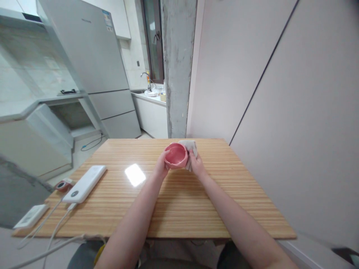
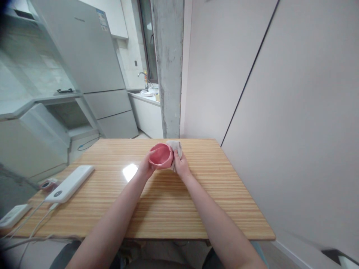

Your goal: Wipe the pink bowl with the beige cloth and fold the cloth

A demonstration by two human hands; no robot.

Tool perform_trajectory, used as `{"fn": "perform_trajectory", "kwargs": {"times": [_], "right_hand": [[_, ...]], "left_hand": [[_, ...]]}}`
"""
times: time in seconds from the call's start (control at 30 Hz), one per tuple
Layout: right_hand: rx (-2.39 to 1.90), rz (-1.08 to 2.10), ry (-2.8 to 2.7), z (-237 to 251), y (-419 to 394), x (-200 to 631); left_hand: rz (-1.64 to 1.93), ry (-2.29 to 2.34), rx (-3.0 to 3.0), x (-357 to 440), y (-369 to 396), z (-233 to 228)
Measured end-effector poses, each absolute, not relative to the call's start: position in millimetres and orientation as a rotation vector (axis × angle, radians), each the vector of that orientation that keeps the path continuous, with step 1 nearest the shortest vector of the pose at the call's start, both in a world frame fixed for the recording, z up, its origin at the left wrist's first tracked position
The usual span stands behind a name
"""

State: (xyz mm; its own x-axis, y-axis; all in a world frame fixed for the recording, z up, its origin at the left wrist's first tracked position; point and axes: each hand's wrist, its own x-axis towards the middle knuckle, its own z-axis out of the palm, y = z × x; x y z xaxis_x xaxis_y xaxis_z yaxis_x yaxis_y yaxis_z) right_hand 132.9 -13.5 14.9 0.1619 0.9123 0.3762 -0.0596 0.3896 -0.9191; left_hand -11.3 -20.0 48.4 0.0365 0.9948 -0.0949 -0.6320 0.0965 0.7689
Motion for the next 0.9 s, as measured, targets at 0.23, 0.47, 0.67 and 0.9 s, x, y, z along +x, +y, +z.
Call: {"fn": "perform_trajectory", "kwargs": {"times": [0.23, 0.47, 0.67, 0.9], "right_hand": [[-0.786, 0.9, -1.375, 11.5, -31.5, 107.1], [-1.029, 0.958, -1.119, 3.4, -26.9, 111.8], [-1.071, 0.948, -1.021, 3.3, -4.6, 138.5], [-0.968, 1.092, -1.059, 0.4, -17.2, 109.9]], "left_hand": [[1.568, 0.709, 0.565, -11.0, -17.5, 46.5], [1.288, 0.767, 0.775, -8.3, -18.3, 37.8], [1.076, 0.807, 0.806, -10.0, -22.8, 38.8], [1.346, 0.88, 0.721, -9.5, -17.2, 37.7]]}}
